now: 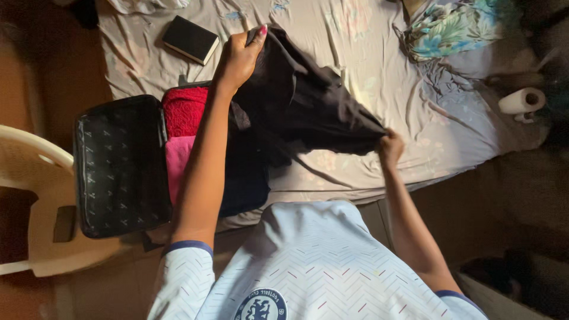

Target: The person folds a pink towel and a dark garment, then places them into an open suitcase. They add toiletries including a roll of toilet paper, bottles, and a small container into the mesh pocket, then close and zip the suitcase.

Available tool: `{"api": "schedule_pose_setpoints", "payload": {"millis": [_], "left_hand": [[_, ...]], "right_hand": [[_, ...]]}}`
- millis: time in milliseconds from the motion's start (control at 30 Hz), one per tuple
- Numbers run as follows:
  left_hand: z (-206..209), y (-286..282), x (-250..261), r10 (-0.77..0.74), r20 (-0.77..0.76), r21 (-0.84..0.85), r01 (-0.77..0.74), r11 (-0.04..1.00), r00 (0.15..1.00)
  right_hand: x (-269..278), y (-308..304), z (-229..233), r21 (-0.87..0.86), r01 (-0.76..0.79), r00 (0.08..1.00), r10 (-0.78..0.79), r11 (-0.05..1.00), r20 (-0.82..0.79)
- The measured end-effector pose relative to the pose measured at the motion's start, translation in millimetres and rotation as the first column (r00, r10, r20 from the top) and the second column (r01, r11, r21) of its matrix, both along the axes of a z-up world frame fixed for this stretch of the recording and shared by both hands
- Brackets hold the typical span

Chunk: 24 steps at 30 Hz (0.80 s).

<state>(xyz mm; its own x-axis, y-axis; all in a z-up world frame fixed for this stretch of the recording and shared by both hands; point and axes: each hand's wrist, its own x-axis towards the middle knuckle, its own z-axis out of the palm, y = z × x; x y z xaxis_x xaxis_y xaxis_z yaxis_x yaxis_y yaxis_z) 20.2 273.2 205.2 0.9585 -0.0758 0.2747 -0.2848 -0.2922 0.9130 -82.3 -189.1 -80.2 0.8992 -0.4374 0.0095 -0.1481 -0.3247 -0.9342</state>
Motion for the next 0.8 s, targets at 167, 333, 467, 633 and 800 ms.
{"api": "schedule_pose_setpoints", "payload": {"millis": [167, 333, 467, 633, 800], "left_hand": [[-16.5, 11.1, 43.4, -0.063, -0.010, 0.015, 0.063, 0.998, 0.998], [-128.5, 0.5, 87.8, 0.040, -0.124, 0.217, -0.012, 0.976, 0.991], [-263.6, -33.3, 72.3, -0.034, -0.576, 0.358, 0.289, 0.888, 0.817], [-333.7, -50.8, -13.0, -0.360, -0.801, -0.179, 0.383, 0.906, 0.478], [-293.4, -36.1, -46.7, -0.281, -0.840, -0.398, -0.174, 0.901, 0.464]], "right_hand": [[35.3, -90.6, 103.5, 0.376, -0.299, 0.950, 0.312, 0.877, 0.026], [72.9, -155.4, 208.4, 0.631, -0.539, 0.841, 0.398, 0.558, 0.367], [72.9, -165.3, 222.6, 0.638, -0.497, 0.850, 0.182, 0.588, 0.495], [-12.1, -81.9, 82.2, 0.824, -0.197, 0.962, 0.267, 0.531, 0.057], [-22.1, -101.3, 36.6, 0.922, -0.051, 0.930, 0.356, 0.383, -0.096]]}}
